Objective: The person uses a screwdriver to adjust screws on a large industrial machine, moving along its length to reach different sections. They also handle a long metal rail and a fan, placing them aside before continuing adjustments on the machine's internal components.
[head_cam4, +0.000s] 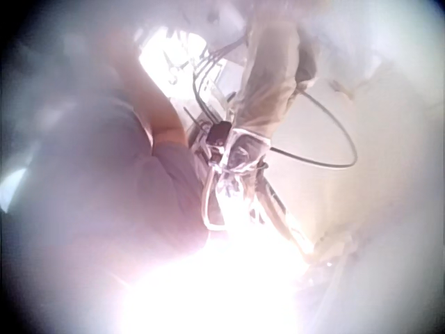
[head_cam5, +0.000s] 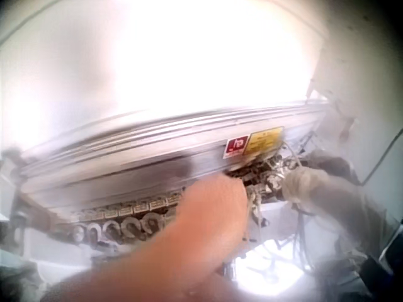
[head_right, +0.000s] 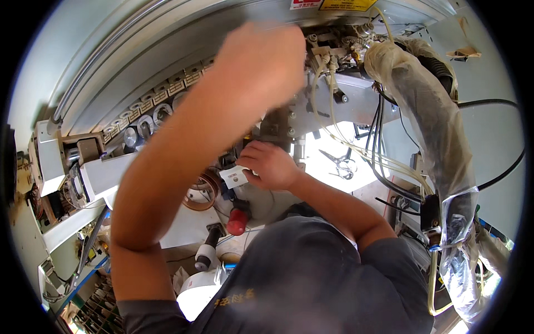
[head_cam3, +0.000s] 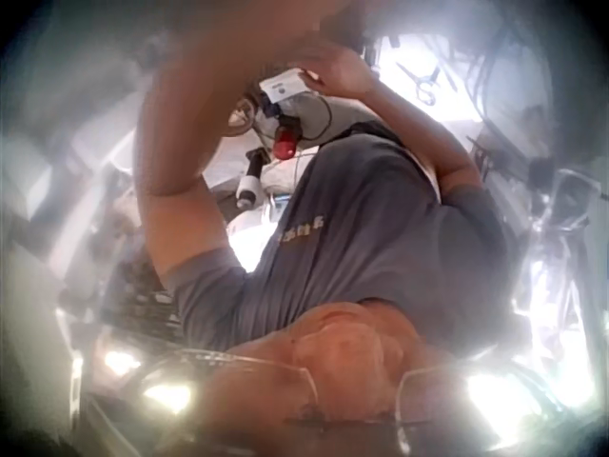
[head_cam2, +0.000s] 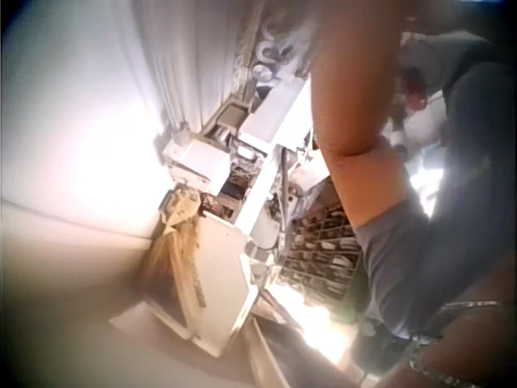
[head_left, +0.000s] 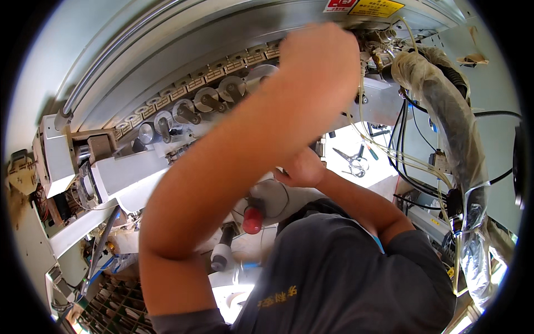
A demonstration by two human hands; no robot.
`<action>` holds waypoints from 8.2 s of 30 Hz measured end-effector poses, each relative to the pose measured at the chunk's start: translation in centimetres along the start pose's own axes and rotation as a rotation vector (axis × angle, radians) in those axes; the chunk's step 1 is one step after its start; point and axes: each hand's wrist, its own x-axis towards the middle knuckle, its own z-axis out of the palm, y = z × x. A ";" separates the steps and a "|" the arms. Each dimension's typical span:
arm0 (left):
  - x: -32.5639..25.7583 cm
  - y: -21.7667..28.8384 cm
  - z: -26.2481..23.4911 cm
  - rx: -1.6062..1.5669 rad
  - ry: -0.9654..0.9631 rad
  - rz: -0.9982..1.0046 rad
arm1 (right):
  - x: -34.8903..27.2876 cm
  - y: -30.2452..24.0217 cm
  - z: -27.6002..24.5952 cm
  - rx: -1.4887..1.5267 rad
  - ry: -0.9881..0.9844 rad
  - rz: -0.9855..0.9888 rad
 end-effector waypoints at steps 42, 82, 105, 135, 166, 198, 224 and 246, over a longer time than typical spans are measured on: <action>-3.7 -20.5 7.8 0.100 0.332 0.289 | 1.5 0.5 -0.6 0.118 -0.260 0.079; -3.6 -21.1 5.8 -0.493 0.037 -0.083 | 1.1 0.9 -0.6 0.144 -0.204 0.135; -3.1 -21.7 6.2 -0.168 0.107 0.180 | 1.5 1.1 -0.5 0.144 -0.214 0.099; -3.5 -22.3 7.8 -0.748 -0.107 -0.234 | 1.6 1.3 -0.4 0.190 -0.195 0.081; -4.0 -22.0 7.9 -0.364 0.045 0.035 | 1.0 1.1 0.1 0.159 -0.152 0.090; -1.4 -16.8 7.0 -0.037 -0.077 0.210 | 1.5 0.6 0.1 0.138 -0.131 0.147; -38.5 -16.5 -0.5 -0.686 0.429 -0.396 | 1.9 -3.7 -4.5 1.347 0.165 0.557; -51.1 1.8 6.4 -0.668 0.593 -0.497 | -7.4 -13.3 -17.0 0.971 0.090 0.012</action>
